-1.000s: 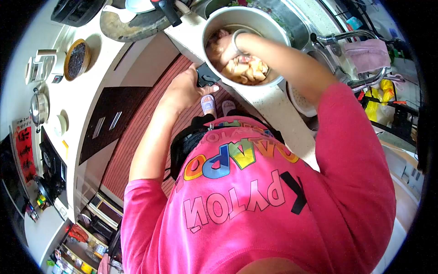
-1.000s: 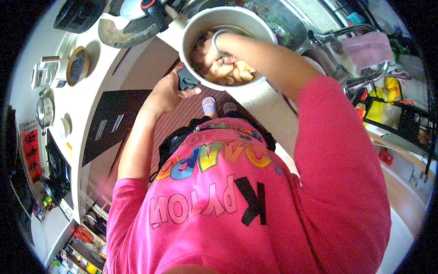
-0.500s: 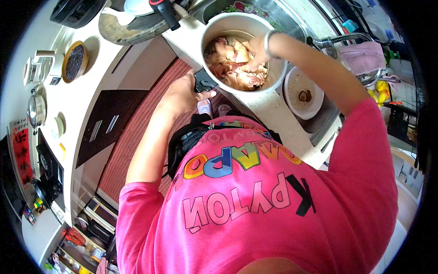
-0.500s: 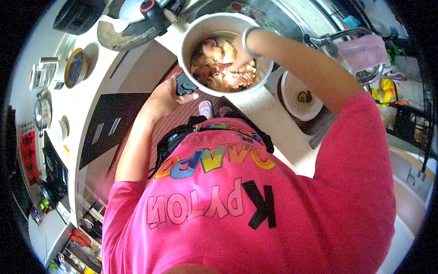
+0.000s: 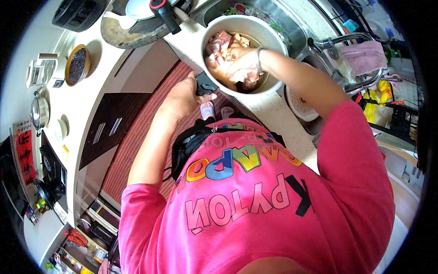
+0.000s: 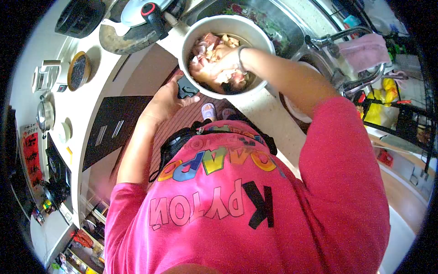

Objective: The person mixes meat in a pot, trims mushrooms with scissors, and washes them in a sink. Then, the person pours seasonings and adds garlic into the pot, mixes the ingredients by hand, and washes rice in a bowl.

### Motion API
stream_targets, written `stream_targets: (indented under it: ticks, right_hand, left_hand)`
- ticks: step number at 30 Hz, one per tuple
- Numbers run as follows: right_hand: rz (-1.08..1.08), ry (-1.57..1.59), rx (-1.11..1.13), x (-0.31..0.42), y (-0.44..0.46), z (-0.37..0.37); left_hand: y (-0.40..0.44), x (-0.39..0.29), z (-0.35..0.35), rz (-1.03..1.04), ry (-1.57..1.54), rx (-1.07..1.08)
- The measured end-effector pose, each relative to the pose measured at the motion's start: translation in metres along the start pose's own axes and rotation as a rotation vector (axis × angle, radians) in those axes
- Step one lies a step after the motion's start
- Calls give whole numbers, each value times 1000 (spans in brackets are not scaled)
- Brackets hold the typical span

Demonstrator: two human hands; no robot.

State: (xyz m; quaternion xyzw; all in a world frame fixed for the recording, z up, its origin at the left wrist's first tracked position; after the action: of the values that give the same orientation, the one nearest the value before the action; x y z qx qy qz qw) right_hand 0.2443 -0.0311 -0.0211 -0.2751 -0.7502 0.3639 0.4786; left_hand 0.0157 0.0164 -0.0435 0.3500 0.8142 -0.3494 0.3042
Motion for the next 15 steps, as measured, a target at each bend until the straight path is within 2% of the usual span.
stream_targets:
  ticks: [3,5,7,9,10,13,15]
  right_hand:
    - [-286,45,81,-4,-1,-34]
    - [-308,-484,-135,19,-38,-50]
    - [-685,-790,-110,14,-13,-59]
    - [-145,-513,21,31,-6,-57]
    - [-452,-911,-118,33,16,-51]
    - [-209,-978,-98,24,51,-2]
    - [-243,-1276,-140,24,57,27]
  left_hand:
    - [1,3,1,9,30,-8]
    - [1,2,2,7,10,-11]
    - [-1,1,1,-2,-16,-6]
    - [-1,-3,-1,5,25,-23]
    - [-2,-4,-1,4,29,-19]
    - [-2,-12,-5,-30,9,10]
    - [-7,-25,-10,-157,103,23]
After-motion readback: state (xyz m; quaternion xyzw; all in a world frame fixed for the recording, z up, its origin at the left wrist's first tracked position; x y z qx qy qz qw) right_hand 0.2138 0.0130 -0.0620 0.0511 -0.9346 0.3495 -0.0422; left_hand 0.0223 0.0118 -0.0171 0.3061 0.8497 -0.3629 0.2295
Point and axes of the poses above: each hand's wrist, its own y-axis towards the middle knuckle, its own z-axis out of the palm, x = y × z, the point moved 1 cm from there along y, towards the middle knuckle
